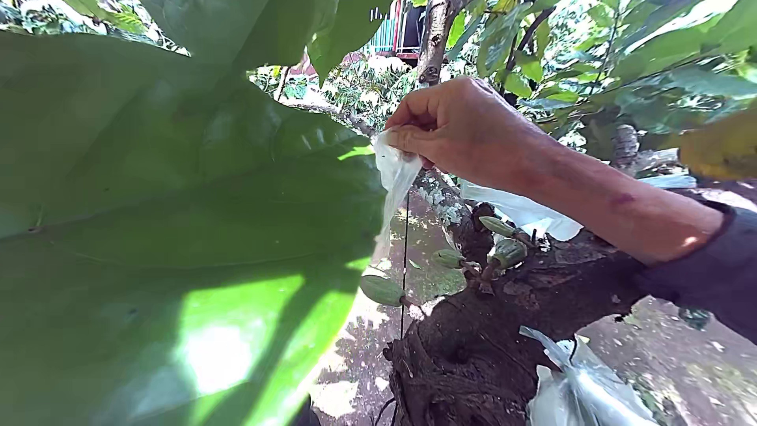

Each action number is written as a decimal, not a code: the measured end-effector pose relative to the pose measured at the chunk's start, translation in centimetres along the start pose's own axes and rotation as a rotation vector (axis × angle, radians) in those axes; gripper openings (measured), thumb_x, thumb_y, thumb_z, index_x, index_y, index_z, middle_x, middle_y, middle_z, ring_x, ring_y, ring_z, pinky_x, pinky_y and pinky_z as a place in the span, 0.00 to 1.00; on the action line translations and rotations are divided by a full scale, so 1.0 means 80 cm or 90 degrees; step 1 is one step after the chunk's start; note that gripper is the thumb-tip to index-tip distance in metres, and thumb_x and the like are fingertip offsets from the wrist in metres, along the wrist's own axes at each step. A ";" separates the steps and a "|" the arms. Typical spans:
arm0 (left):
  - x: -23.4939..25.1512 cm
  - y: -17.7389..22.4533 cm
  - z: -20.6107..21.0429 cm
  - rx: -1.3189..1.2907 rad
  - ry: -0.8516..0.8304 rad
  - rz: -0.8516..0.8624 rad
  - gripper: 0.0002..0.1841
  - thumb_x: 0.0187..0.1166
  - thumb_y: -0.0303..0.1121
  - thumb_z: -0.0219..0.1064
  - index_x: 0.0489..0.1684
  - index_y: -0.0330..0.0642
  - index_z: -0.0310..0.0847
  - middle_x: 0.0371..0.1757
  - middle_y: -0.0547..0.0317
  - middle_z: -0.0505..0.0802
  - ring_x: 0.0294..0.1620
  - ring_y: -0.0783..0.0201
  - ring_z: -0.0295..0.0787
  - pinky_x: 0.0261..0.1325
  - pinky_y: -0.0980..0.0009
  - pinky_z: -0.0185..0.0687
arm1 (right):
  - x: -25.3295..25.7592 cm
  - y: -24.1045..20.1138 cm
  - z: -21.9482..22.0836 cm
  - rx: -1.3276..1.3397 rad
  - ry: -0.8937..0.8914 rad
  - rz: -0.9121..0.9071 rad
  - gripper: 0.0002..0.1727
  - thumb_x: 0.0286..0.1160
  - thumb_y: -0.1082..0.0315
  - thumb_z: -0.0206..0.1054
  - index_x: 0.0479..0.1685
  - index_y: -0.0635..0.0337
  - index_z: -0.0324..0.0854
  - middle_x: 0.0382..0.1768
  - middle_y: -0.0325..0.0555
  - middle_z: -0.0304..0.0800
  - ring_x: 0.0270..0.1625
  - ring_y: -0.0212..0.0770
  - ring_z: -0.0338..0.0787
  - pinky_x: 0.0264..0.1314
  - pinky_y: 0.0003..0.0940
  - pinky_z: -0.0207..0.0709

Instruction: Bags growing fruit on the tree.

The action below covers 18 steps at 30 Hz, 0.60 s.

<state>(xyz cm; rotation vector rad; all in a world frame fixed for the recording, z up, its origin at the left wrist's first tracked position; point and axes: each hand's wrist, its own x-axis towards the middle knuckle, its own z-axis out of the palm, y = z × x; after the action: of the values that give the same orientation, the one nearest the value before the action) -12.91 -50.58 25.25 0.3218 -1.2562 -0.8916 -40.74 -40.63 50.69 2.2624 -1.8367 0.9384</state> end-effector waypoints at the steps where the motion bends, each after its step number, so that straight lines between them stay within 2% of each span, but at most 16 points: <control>1: 0.004 0.003 0.015 -0.003 0.044 0.011 0.17 0.87 0.31 0.55 0.65 0.27 0.75 0.54 0.58 0.89 0.56 0.77 0.86 0.63 0.78 0.82 | 0.001 0.007 0.001 -0.003 -0.005 -0.023 0.07 0.82 0.57 0.70 0.47 0.48 0.88 0.29 0.29 0.89 0.24 0.21 0.85 0.23 0.21 0.81; 2: 0.015 0.010 0.031 -0.007 0.081 -0.023 0.09 0.85 0.30 0.61 0.47 0.34 0.84 0.41 0.63 0.92 0.43 0.76 0.89 0.49 0.77 0.87 | 0.005 -0.003 0.001 -0.003 -0.013 -0.017 0.06 0.80 0.58 0.71 0.46 0.47 0.89 0.28 0.28 0.89 0.24 0.21 0.85 0.23 0.22 0.82; 3: 0.024 0.024 0.048 0.001 0.096 -0.070 0.06 0.79 0.29 0.65 0.35 0.37 0.85 0.31 0.61 0.91 0.33 0.72 0.89 0.38 0.74 0.88 | 0.009 -0.016 0.001 -0.009 -0.030 -0.001 0.06 0.80 0.58 0.71 0.45 0.46 0.90 0.27 0.28 0.90 0.24 0.21 0.86 0.24 0.23 0.83; 4: 0.026 0.037 0.059 0.015 0.088 -0.117 0.05 0.74 0.28 0.68 0.37 0.35 0.86 0.33 0.57 0.92 0.34 0.67 0.91 0.38 0.69 0.89 | 0.011 -0.026 0.002 -0.016 -0.048 -0.002 0.05 0.81 0.59 0.71 0.45 0.46 0.90 0.28 0.28 0.90 0.25 0.21 0.86 0.26 0.24 0.85; 6: 0.023 0.054 0.073 0.043 0.067 -0.142 0.13 0.70 0.28 0.71 0.50 0.34 0.83 0.44 0.52 0.95 0.45 0.60 0.96 0.46 0.63 0.94 | 0.012 -0.034 0.009 -0.018 -0.066 -0.043 0.05 0.81 0.63 0.69 0.46 0.47 0.90 0.28 0.29 0.90 0.26 0.20 0.86 0.27 0.22 0.84; 8: 0.024 0.062 0.087 0.019 0.034 -0.108 0.17 0.70 0.25 0.70 0.55 0.34 0.73 0.45 0.51 0.94 0.43 0.59 0.96 0.42 0.63 0.95 | 0.011 -0.032 0.017 -0.022 -0.067 -0.101 0.04 0.78 0.68 0.68 0.41 0.49 0.88 0.27 0.29 0.87 0.26 0.20 0.83 0.26 0.20 0.80; 9: 0.026 0.062 0.089 0.020 0.007 -0.082 0.20 0.72 0.27 0.71 0.61 0.33 0.74 0.46 0.51 0.94 0.41 0.60 0.95 0.41 0.65 0.94 | 0.011 -0.032 0.020 -0.026 -0.065 -0.116 0.04 0.76 0.69 0.68 0.38 0.49 0.88 0.26 0.29 0.86 0.25 0.20 0.82 0.26 0.20 0.79; 10: 0.026 0.063 0.094 0.025 -0.005 -0.050 0.17 0.75 0.27 0.71 0.60 0.32 0.78 0.43 0.53 0.94 0.39 0.63 0.93 0.39 0.68 0.91 | 0.011 -0.032 0.022 -0.029 -0.071 -0.117 0.05 0.75 0.69 0.68 0.38 0.48 0.89 0.27 0.28 0.87 0.26 0.19 0.83 0.27 0.20 0.81; 12: 0.025 0.065 0.105 0.019 -0.014 0.010 0.09 0.78 0.29 0.70 0.47 0.32 0.88 0.34 0.57 0.93 0.33 0.68 0.89 0.38 0.73 0.87 | 0.015 -0.024 0.026 -0.042 -0.085 -0.118 0.05 0.74 0.65 0.69 0.36 0.43 0.90 0.26 0.25 0.88 0.26 0.18 0.84 0.26 0.22 0.82; 13: 0.025 0.067 0.112 0.031 -0.019 0.034 0.08 0.77 0.30 0.71 0.42 0.33 0.90 0.32 0.59 0.93 0.32 0.70 0.88 0.38 0.75 0.86 | 0.017 -0.009 0.031 -0.047 -0.075 -0.150 0.04 0.74 0.61 0.70 0.33 0.41 0.88 0.24 0.24 0.86 0.25 0.18 0.82 0.24 0.23 0.80; 14: 0.024 0.068 0.118 0.053 -0.028 0.055 0.10 0.73 0.31 0.75 0.42 0.33 0.91 0.32 0.60 0.93 0.32 0.71 0.89 0.38 0.76 0.87 | 0.019 0.013 0.039 -0.036 -0.048 -0.205 0.05 0.73 0.60 0.71 0.30 0.42 0.86 0.22 0.25 0.83 0.23 0.18 0.80 0.20 0.23 0.76; 16: 0.024 0.066 0.125 0.107 -0.063 0.089 0.21 0.66 0.35 0.81 0.54 0.32 0.88 0.42 0.60 0.95 0.40 0.70 0.91 0.43 0.75 0.89 | 0.010 0.033 0.051 -0.022 0.000 -0.302 0.07 0.70 0.62 0.72 0.25 0.46 0.83 0.19 0.28 0.79 0.20 0.20 0.77 0.17 0.21 0.69; 18: 0.019 0.064 0.135 0.151 -0.060 0.076 0.32 0.59 0.39 0.86 0.64 0.36 0.83 0.49 0.63 0.93 0.46 0.72 0.90 0.49 0.75 0.88 | -0.009 -0.008 0.043 -0.069 -0.052 -0.200 0.10 0.70 0.65 0.74 0.22 0.51 0.82 0.19 0.33 0.79 0.22 0.26 0.79 0.22 0.25 0.71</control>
<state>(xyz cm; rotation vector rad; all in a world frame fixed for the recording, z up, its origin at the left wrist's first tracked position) -20.69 -45.73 33.07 0.3922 -1.4570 -0.6624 -38.82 -41.26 47.73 2.4539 -1.4561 0.6877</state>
